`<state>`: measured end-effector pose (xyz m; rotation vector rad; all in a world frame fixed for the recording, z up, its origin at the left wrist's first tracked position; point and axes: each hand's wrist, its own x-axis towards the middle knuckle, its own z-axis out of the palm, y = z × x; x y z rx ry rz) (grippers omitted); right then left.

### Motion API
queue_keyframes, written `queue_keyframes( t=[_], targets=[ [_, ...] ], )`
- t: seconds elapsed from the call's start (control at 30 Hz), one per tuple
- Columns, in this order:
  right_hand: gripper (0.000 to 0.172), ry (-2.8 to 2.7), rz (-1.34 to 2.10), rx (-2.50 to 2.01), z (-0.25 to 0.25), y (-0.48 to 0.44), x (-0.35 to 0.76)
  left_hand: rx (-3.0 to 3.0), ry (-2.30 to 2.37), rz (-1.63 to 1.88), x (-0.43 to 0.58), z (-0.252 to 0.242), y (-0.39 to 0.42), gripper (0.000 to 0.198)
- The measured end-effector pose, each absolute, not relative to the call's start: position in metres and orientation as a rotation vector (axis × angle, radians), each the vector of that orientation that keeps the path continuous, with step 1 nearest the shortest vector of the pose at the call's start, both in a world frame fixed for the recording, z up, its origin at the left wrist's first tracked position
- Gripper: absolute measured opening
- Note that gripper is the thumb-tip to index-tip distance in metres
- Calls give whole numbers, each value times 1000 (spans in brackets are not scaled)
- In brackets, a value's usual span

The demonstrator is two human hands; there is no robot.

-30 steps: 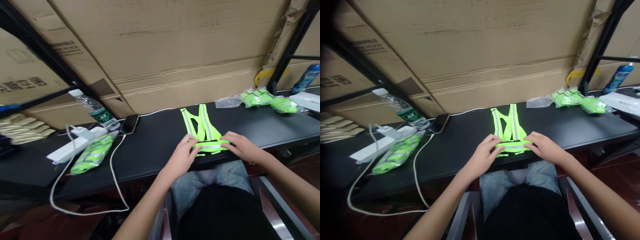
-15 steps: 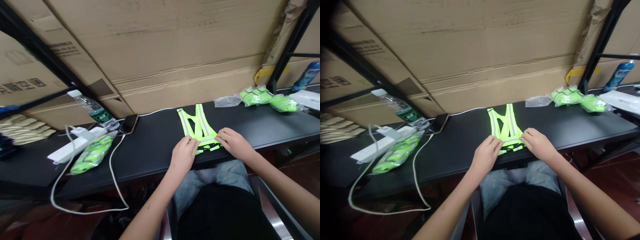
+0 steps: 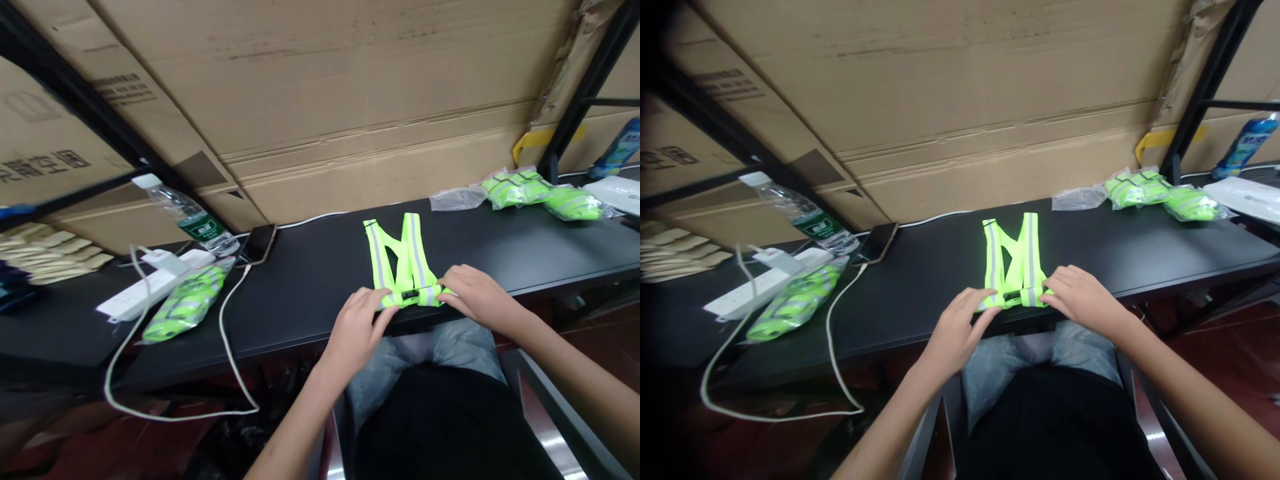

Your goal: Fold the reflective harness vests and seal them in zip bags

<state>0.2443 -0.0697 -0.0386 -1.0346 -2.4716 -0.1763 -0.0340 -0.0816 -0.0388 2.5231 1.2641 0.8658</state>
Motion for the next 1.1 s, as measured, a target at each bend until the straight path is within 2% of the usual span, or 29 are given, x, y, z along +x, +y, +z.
queue_keyframes(
  t=[0.1, 0.23, 0.4, 0.5, 0.67, 0.83, 1.0, 1.1],
  targets=[
    [43, -2494, -78, -1121, -28, -44, 241, 2401, 1351, 768, -32, -34, -57, 26],
    [42, -2491, -80, -1162, -31, -14, 237, 2392, 1490, 727, -28, -38, -26, 36],
    [38, -2303, -187, -1345, -46, -8, 232, 2423, 1620, 769, -22, -41, -16, 28],
    [41, -2266, -229, -1380, -47, -19, 231, 2524, 1555, 797, -19, -39, -21, 16],
    [42, -2332, -248, -1289, -45, -49, 233, 2666, 1463, 847, -15, -38, -46, 30],
    [38, -2376, -219, -1159, -59, -78, 242, 2790, 1375, 888, -17, -39, -82, 31],
    [50, -2402, -180, -1081, -64, -93, 247, 2848, 1398, 893, -18, -42, -99, 38],
    [42, -2326, -170, -1215, -61, -97, 242, 2858, 1413, 966, -16, -47, -100, 37]
  ],
)
